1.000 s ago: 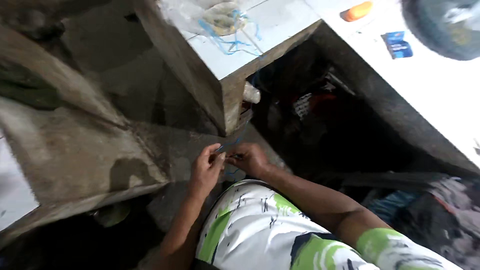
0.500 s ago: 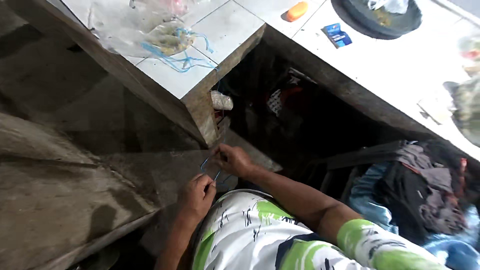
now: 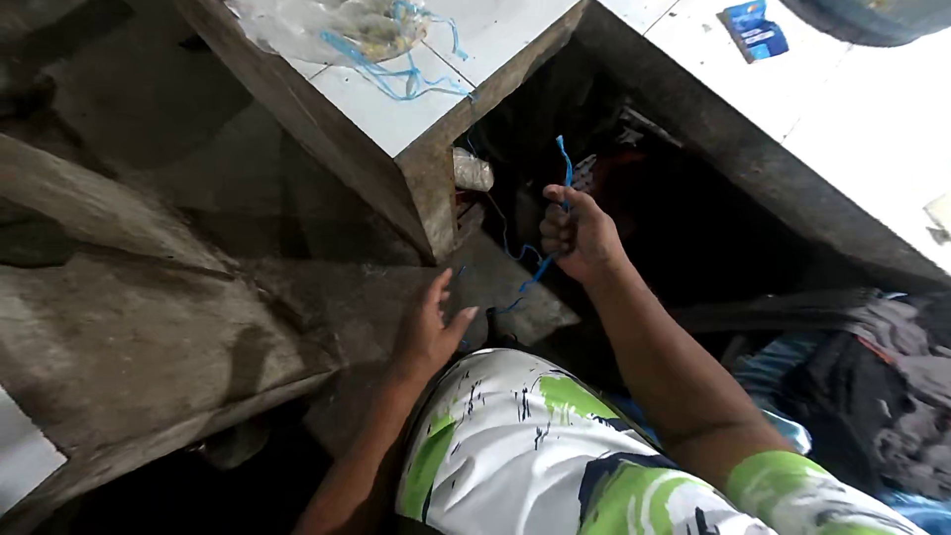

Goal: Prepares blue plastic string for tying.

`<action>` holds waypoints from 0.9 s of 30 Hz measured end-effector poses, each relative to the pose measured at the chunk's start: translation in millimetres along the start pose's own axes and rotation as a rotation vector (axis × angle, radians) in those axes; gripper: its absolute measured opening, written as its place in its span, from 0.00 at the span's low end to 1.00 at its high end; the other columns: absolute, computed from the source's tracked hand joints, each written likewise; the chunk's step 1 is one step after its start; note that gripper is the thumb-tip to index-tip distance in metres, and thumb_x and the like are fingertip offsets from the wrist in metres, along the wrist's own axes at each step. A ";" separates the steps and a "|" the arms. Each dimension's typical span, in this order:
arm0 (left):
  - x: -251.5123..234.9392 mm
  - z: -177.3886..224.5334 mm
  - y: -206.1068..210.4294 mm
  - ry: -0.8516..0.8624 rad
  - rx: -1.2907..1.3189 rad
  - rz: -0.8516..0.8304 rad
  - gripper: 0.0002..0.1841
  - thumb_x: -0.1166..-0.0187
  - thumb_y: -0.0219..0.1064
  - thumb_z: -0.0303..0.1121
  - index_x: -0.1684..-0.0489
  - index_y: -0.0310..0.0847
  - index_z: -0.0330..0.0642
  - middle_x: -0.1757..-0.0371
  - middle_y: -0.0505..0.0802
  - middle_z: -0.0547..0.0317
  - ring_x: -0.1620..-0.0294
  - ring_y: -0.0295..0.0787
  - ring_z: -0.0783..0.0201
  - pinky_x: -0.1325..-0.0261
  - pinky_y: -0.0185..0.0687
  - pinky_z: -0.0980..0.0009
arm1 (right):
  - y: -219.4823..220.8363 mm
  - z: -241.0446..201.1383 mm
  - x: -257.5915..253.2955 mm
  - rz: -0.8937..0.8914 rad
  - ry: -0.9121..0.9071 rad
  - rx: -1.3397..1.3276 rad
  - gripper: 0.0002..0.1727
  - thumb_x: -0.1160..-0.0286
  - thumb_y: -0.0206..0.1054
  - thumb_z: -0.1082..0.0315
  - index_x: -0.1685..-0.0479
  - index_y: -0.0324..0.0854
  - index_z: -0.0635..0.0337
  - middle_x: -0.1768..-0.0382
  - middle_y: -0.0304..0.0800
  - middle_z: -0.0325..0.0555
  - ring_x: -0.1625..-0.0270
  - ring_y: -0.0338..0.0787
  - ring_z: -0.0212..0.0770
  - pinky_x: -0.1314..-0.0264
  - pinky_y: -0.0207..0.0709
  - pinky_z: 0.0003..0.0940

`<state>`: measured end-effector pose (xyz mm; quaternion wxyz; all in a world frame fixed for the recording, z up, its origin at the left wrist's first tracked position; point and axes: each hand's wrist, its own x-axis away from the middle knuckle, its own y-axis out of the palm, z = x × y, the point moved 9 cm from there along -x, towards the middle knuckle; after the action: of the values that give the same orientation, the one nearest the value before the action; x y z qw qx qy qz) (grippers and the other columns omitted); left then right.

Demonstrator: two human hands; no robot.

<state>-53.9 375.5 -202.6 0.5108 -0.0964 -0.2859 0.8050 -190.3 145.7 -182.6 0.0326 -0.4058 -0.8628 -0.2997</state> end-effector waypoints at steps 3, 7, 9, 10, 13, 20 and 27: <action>-20.1 19.3 24.1 0.054 0.004 -0.028 0.50 0.37 0.83 0.58 0.16 0.64 0.42 0.29 0.85 0.49 0.38 0.88 0.57 0.40 0.90 0.55 | 40.6 10.0 11.6 -0.084 0.043 -0.082 0.17 0.07 0.46 0.52 0.51 0.80 0.45 0.75 0.72 0.31 0.79 0.68 0.29 0.79 0.64 0.23; -31.8 22.4 48.9 0.046 0.172 -0.170 0.18 0.20 0.73 0.41 0.37 0.86 0.44 0.45 0.95 0.59 0.45 0.92 0.66 0.37 0.88 0.59 | 68.3 16.8 19.1 -0.025 0.032 -0.255 0.15 0.04 0.44 0.53 0.48 0.76 0.47 0.68 0.78 0.37 0.72 0.80 0.33 0.68 0.81 0.26; -29.5 23.9 49.2 0.107 0.255 -0.199 0.11 0.12 0.62 0.36 0.48 0.90 0.43 0.56 0.95 0.61 0.56 0.92 0.69 0.48 0.90 0.64 | 67.7 18.3 18.6 -0.017 -0.048 -0.177 0.17 0.04 0.43 0.54 0.41 0.75 0.50 0.62 0.84 0.42 0.63 0.88 0.39 0.57 0.87 0.36; -26.5 25.6 44.9 0.141 0.324 -0.201 0.12 0.11 0.58 0.33 0.50 0.89 0.40 0.56 0.95 0.61 0.56 0.92 0.70 0.48 0.90 0.67 | 67.1 22.2 19.2 -0.043 -0.065 -0.103 0.18 0.04 0.42 0.53 0.37 0.74 0.51 0.56 0.87 0.45 0.56 0.91 0.42 0.49 0.89 0.41; -14.7 24.8 28.4 0.107 0.733 -0.220 0.13 0.10 0.50 0.31 0.48 0.82 0.36 0.57 0.91 0.57 0.59 0.89 0.67 0.52 0.87 0.67 | 68.7 46.5 23.8 -0.165 -0.034 0.108 0.23 0.05 0.39 0.48 0.30 0.72 0.48 0.38 0.89 0.48 0.41 0.92 0.49 0.42 0.89 0.50; 10.2 19.8 -42.1 0.048 0.647 -0.116 0.10 0.11 0.59 0.39 0.55 0.85 0.45 0.74 0.83 0.68 0.82 0.74 0.74 0.77 0.76 0.76 | 52.2 66.3 16.5 -0.301 -0.072 0.792 0.21 0.06 0.50 0.55 0.37 0.85 0.56 0.65 0.88 0.41 0.71 0.82 0.33 0.67 0.81 0.31; 45.3 -24.8 -167.9 0.194 1.491 0.492 0.34 0.05 0.28 0.50 0.61 0.85 0.47 0.41 0.94 0.43 0.32 0.88 0.37 0.28 0.78 0.33 | 45.9 87.2 39.8 -0.399 0.249 0.215 0.18 0.14 0.54 0.50 0.63 0.82 0.50 0.64 0.88 0.37 0.65 0.86 0.32 0.62 0.82 0.30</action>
<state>65.3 477.1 -122.9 0.2708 0.1410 0.4043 0.8622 -167.5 242.7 -219.6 0.1217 -0.1820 -0.9419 -0.2546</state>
